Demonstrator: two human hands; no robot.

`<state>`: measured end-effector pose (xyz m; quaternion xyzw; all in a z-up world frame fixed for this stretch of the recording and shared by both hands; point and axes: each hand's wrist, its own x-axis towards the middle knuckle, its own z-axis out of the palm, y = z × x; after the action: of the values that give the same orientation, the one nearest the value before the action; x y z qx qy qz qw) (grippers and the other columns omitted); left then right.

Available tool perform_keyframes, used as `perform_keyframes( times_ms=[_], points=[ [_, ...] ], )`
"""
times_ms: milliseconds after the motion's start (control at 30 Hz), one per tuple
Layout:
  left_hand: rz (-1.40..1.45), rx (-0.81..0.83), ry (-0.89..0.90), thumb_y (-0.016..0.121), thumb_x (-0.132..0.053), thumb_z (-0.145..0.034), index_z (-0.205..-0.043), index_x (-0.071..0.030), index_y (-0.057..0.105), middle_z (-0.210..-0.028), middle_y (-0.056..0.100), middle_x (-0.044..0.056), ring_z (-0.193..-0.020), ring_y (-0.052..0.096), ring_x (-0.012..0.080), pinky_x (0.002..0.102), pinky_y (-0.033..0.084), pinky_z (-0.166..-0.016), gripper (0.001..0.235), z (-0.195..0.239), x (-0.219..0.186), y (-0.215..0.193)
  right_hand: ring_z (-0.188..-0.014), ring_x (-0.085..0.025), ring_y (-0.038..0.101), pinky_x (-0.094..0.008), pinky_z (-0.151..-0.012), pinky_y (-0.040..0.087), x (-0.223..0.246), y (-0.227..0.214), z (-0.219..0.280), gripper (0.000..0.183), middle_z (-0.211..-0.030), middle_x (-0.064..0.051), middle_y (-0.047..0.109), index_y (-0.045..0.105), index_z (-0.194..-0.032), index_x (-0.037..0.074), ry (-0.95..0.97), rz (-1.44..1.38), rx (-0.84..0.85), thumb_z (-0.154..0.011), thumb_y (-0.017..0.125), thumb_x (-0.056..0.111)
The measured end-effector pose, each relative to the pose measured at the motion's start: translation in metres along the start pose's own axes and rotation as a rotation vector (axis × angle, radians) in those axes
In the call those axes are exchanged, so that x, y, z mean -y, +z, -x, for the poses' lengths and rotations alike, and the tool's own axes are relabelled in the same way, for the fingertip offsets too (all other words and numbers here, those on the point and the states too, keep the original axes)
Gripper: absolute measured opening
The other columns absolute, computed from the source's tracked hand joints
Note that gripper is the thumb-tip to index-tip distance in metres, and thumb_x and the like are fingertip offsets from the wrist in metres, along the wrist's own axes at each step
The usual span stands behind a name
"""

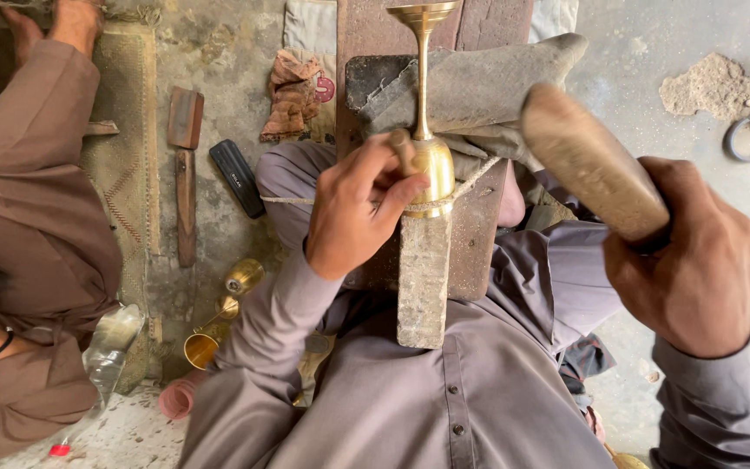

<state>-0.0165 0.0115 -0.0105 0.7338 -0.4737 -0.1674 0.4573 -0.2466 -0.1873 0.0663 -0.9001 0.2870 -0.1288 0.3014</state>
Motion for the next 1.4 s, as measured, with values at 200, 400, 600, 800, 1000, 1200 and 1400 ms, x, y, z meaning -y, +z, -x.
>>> perform_keyframes(
  times_ms=[200, 400, 600, 800, 1000, 1200, 1400],
  points=[
    [-0.174, 0.024, -0.106, 0.077, -0.016, -0.093, -0.119, 0.001, 0.063, -0.105, 0.061, 0.015, -0.076, 0.069, 0.0251, 0.038, 0.056, -0.062, 0.034, 0.035, -0.016, 0.006, -0.1, -0.021, 0.071, -0.035, -0.09, 0.057, -0.017, 0.089, 0.002, 0.068, -0.108, -0.015, 0.071, 0.052, -0.138, 0.001, 0.181, -0.732, 0.365, -0.074, 0.074, 0.003],
    [-0.197, 0.135, -0.149, 0.074, -0.016, -0.094, -0.111, -0.003, 0.064, -0.097, 0.06, 0.011, -0.074, 0.067, 0.0298, 0.043, 0.052, -0.063, 0.023, 0.031, -0.022, -0.001, -0.092, -0.022, 0.062, -0.035, -0.086, 0.052, -0.019, 0.129, 0.009, 0.058, -0.1, -0.013, 0.06, 0.053, -0.126, -0.002, 0.088, -0.671, 0.235, -0.071, 0.066, -0.006],
    [-0.197, 0.235, -0.039, 0.075, -0.017, -0.093, -0.11, -0.005, 0.066, -0.096, 0.06, 0.012, -0.076, 0.065, 0.0323, 0.043, 0.051, -0.065, 0.023, 0.019, -0.014, -0.019, -0.087, -0.021, 0.064, -0.035, -0.082, 0.053, -0.02, 0.121, -0.011, 0.048, -0.095, -0.014, 0.063, 0.055, -0.119, -0.001, 0.015, -0.562, 0.23, -0.072, 0.065, -0.006],
    [0.096, 0.053, -0.077, 0.074, -0.021, -0.102, -0.116, -0.005, 0.064, -0.104, 0.067, 0.007, -0.083, 0.073, 0.015, 0.028, 0.065, -0.067, 0.024, 0.015, -0.009, -0.01, -0.091, -0.022, 0.071, -0.034, -0.082, 0.059, -0.018, 0.106, -0.018, 0.05, -0.101, -0.015, 0.068, 0.056, -0.124, -0.005, 0.1, -0.614, 0.194, -0.075, 0.065, -0.004],
    [0.246, -0.201, -0.102, 0.076, -0.015, -0.1, -0.118, -0.001, 0.054, -0.103, 0.068, 0.005, -0.084, 0.072, 0.0094, 0.02, 0.061, -0.066, 0.031, 0.018, -0.01, 0.02, -0.094, -0.025, 0.07, -0.037, -0.084, 0.058, -0.017, 0.049, -0.023, 0.043, -0.107, -0.016, 0.069, 0.055, -0.129, -0.005, -0.014, -0.209, -0.014, -0.088, 0.066, -0.004],
    [0.09, -0.263, -0.063, 0.077, -0.014, -0.101, -0.106, -0.002, 0.061, -0.102, 0.067, 0.008, -0.079, 0.069, 0.0106, 0.022, 0.058, -0.062, 0.021, 0.03, -0.007, 0.034, -0.09, -0.027, 0.062, -0.041, -0.083, 0.051, 0.008, -0.001, -0.046, 0.046, -0.106, -0.012, 0.065, 0.063, -0.131, 0.003, -0.456, 0.587, -0.201, -0.086, 0.074, -0.003],
    [-0.264, -0.24, 0.139, 0.076, -0.02, -0.097, -0.109, -0.009, 0.068, -0.101, 0.072, 0.009, -0.088, 0.074, 0.0259, 0.039, 0.061, -0.076, 0.019, 0.033, 0.006, 0.032, -0.086, -0.024, 0.063, -0.039, -0.081, 0.049, 0.04, -0.027, -0.063, 0.039, -0.102, -0.009, 0.068, 0.069, -0.133, 0.007, -0.576, 0.709, -0.032, -0.096, 0.076, 0.008]
  ],
)
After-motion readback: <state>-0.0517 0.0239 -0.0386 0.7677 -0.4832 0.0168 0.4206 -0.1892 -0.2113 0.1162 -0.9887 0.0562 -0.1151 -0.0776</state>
